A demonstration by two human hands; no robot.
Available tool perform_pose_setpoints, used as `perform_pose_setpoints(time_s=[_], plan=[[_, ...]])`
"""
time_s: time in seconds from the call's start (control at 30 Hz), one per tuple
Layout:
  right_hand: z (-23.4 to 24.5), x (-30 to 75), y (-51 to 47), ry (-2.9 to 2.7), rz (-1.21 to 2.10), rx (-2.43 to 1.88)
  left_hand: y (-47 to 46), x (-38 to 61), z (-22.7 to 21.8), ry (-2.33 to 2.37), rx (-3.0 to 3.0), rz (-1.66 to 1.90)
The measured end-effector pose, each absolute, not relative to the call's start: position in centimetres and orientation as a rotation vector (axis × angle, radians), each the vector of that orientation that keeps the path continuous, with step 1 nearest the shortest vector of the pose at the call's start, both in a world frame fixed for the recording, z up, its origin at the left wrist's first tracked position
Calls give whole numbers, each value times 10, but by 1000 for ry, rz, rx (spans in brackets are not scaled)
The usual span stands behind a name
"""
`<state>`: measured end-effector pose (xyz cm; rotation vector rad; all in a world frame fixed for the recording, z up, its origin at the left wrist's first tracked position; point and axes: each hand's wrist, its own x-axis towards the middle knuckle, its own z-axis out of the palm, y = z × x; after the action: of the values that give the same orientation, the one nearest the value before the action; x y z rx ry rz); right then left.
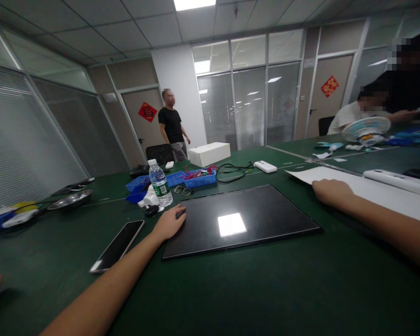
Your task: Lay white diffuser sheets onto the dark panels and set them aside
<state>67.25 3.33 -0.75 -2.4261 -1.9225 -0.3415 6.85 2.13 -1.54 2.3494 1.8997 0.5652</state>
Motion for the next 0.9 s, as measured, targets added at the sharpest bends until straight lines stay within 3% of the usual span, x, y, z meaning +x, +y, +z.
perform_pose_setpoints(time_s=[0.23,0.57,0.9], plan=[[16,654,19,-2023,-403,-2490,23,68,-15,1885,2358,527],[37,583,-19,-2146,-572,-2156,20,70,-14,1897,2327,547],[19,493,-79,-2695,-133,-1304,8,89,-8,1879,2352,413]])
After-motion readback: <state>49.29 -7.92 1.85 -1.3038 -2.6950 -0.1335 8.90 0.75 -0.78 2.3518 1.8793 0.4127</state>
